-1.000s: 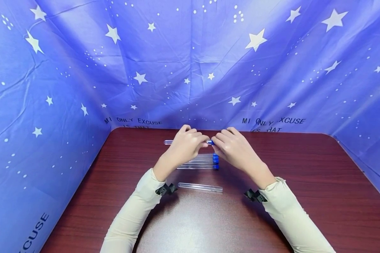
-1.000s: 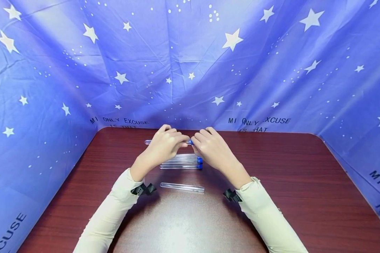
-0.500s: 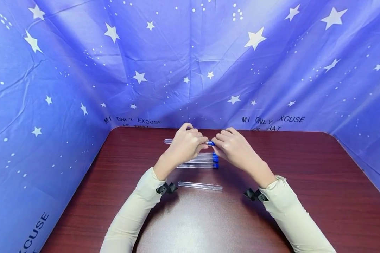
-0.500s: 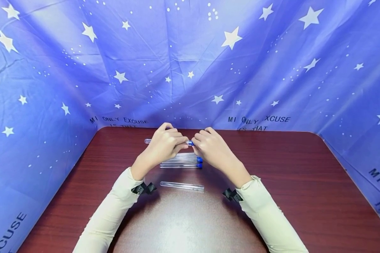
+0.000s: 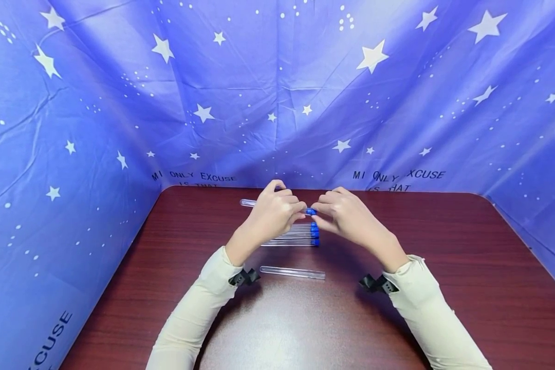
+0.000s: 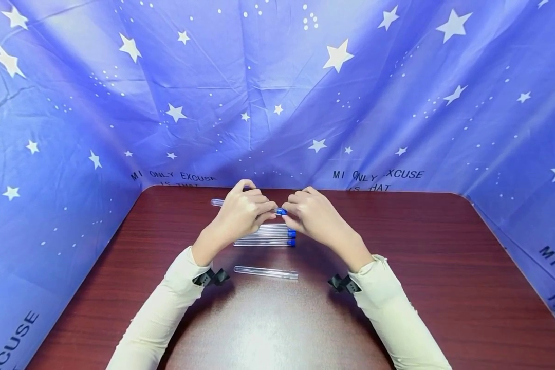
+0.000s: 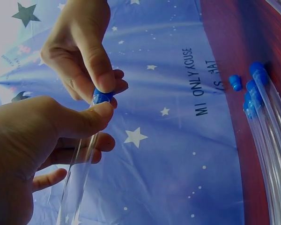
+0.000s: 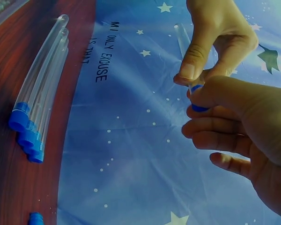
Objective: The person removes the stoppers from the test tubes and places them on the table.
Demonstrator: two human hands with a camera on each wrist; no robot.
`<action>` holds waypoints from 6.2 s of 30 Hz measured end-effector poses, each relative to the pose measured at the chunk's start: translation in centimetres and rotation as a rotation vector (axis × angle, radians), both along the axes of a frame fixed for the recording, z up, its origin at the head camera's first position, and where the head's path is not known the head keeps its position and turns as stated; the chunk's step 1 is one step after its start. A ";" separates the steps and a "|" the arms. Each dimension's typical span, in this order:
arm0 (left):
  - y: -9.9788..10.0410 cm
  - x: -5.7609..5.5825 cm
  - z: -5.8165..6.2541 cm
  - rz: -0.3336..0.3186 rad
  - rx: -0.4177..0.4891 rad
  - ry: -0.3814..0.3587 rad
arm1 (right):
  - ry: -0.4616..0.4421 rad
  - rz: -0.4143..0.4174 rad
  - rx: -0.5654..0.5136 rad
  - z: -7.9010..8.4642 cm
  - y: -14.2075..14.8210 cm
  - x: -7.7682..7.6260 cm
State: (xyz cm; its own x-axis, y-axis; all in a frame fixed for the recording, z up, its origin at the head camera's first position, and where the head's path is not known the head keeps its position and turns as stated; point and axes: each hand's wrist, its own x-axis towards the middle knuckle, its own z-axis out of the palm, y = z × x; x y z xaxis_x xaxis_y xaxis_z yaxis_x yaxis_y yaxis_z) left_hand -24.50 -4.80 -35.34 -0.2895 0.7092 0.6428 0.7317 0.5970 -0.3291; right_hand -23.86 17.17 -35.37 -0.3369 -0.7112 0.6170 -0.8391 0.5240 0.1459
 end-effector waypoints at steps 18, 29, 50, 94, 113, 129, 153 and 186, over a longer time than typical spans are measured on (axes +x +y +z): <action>0.4 0.2 -0.1 -0.046 0.007 0.029 | -0.297 0.017 -0.010 0.1 1.1 -0.4; 0.7 0.5 -0.1 -0.077 0.002 0.030 | -0.699 0.116 -0.133 0.0 2.3 -1.1; 0.6 0.5 -0.1 -0.072 0.003 0.032 | -0.704 0.078 -0.090 0.6 2.0 -0.4; -0.2 0.4 0.5 0.049 0.000 0.015 | 0.028 0.029 -0.087 0.2 -0.9 0.7; -0.1 0.1 0.4 0.103 0.067 0.033 | 0.338 -0.185 -0.064 -0.3 -1.9 0.7; -0.5 0.2 0.8 -0.020 0.115 0.135 | 0.045 -0.073 -0.153 -0.1 -1.2 0.7; -0.2 -0.1 0.2 0.018 0.095 0.095 | -0.032 -0.092 -0.086 -0.2 -0.9 0.8; -0.2 0.4 0.5 0.089 0.121 0.022 | 0.345 -0.154 -0.029 -0.1 -2.0 1.2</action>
State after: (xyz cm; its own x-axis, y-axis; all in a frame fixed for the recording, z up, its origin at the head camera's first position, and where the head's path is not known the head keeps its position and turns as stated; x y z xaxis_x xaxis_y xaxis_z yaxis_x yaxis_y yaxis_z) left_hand -24.14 -4.98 -34.88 -0.3323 0.5984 0.7290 0.6676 0.6953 -0.2664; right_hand -22.71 15.20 -35.49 -0.2077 -0.6490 0.7319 -0.6542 0.6484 0.3893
